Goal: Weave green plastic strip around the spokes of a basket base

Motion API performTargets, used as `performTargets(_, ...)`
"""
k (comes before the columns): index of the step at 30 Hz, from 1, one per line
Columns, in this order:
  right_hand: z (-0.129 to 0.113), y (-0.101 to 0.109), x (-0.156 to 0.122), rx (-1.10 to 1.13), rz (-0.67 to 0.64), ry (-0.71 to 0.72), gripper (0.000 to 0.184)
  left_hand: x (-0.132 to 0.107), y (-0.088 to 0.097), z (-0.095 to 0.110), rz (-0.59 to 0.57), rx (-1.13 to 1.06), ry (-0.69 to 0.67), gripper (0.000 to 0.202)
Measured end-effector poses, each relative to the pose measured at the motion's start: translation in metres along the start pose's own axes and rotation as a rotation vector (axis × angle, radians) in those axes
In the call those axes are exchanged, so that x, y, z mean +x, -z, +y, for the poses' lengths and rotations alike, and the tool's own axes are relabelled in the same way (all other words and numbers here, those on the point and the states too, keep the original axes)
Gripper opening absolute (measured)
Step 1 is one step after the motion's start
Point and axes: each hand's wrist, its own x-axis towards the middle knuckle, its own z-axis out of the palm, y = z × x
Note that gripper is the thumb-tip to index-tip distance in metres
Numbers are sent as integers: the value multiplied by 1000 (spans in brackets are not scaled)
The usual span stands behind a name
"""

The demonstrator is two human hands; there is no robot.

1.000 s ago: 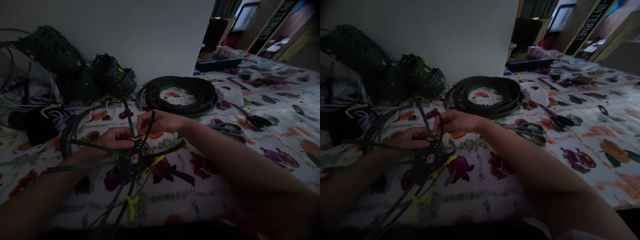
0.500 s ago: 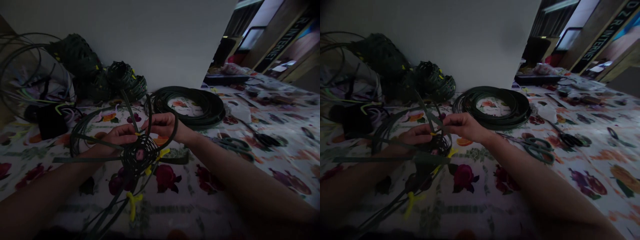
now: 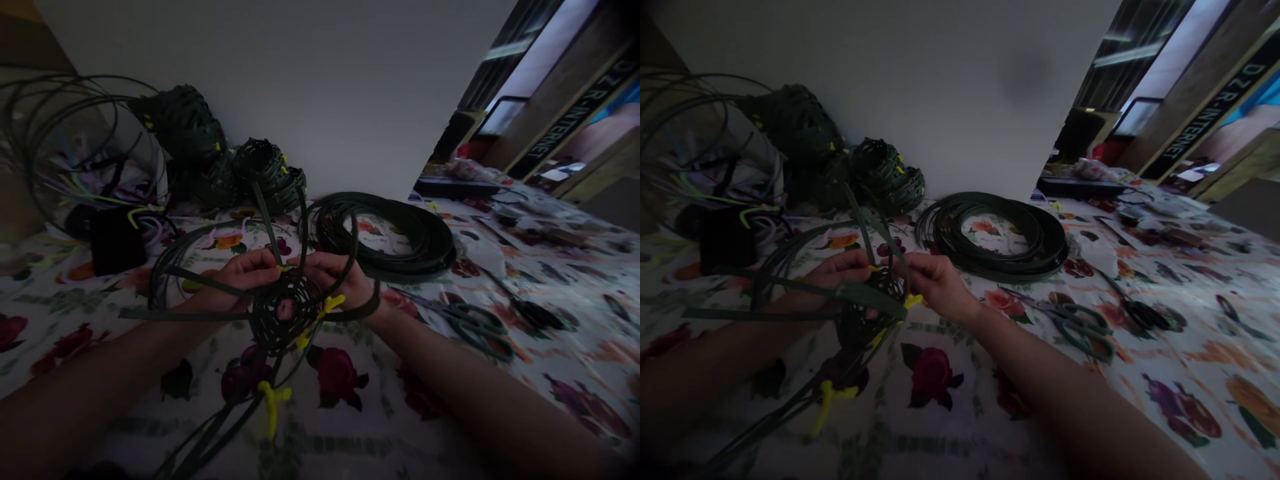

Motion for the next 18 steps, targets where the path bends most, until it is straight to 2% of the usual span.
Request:
performTargets(4,-5,-5,-2,-86,37,23,39,2,0,3,67,-6,49,28)
performTargets(8,-5,-10,-6,-27,60,38,33,3,4,5,50,-7,51,28)
performTargets(12,-5,-16,-9,30,114,-52,22,4,9,2,56,18,65,27)
performTargets(15,-7,-20,-9,98,68,-161,18,4,11,-1,74,-18,74,28)
performTargets(18,-7,-25,-8,187,15,-201,14,5,11,-2,88,-86,66,31)
